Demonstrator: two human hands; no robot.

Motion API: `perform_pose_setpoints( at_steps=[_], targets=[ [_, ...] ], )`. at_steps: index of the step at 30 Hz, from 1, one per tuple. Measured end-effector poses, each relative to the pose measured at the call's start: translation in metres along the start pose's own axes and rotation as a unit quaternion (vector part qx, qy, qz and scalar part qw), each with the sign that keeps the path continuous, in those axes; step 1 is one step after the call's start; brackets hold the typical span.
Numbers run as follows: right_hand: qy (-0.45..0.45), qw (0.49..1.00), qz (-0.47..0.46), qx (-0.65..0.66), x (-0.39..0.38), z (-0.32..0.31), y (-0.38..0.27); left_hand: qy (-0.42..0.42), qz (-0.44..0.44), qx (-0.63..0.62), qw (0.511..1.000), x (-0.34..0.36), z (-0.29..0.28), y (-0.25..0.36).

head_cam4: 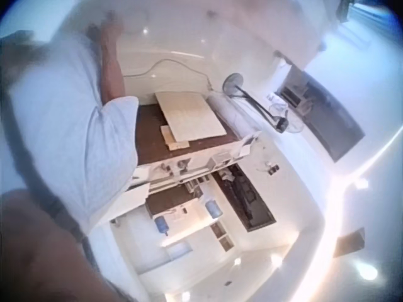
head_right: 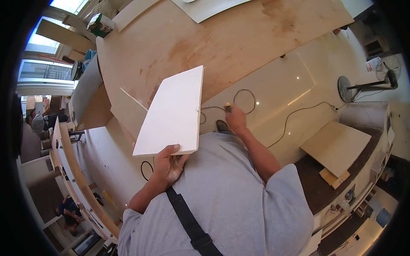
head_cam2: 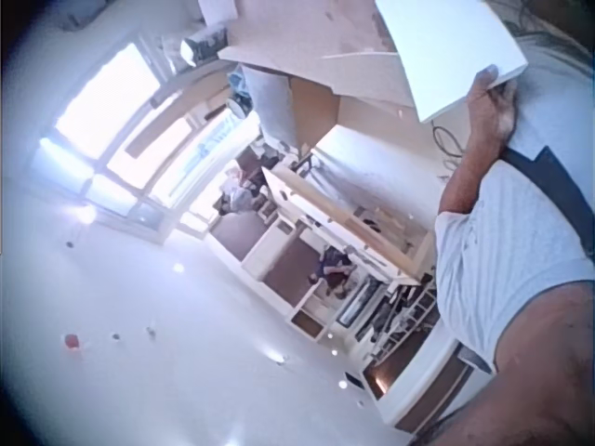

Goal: The person trims the edges of white wood panels using a utility knife while holding them at a workbench.

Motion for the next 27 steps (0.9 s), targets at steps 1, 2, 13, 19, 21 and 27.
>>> perform_pose_setpoints(
  at_steps=[1, 2, 13, 19, 21, 27],
  targets=[
    [-0.004, 0.998, 0.054, -0.020, -0.002, -0.011, 0.012, 0.042, 0.003, -0.027, 0.999, -0.002, -0.008, 0.003],
    [-0.002, 0.989, 0.137, -0.058, -0.001, -0.022, 0.025, -0.007, 0.015, -0.005, 1.000, -0.003, 0.003, 0.005],
    [-0.090, 0.986, -0.105, 0.097, -0.021, -0.037, -0.104, -0.029, -0.017, 0.025, 0.999, 0.003, 0.006, -0.004],
    [-0.053, 0.987, -0.118, 0.098, -0.010, -0.004, -0.063, -0.019, -0.018, 0.039, 0.999, 0.003, -0.001, -0.005],
    [-0.043, 0.985, -0.131, 0.103, -0.006, 0.013, -0.046, -0.032, -0.017, 0.039, 0.999, 0.002, 0.001, -0.004],
    [-0.008, 0.995, 0.083, -0.059, 0.020, -0.017, 0.056, -0.026, 0.042, -0.024, 0.998, -0.006, 0.003, 0.010]
  ],
)
Point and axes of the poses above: each hand's wrist, its own x-axis towards the middle knuckle, its own z-axis out of the palm, y = z × x, the point moved 10 cm from there along x, towards the middle knuckle, and after that the axes turned 1 degree about z, right-handed, at the moved point
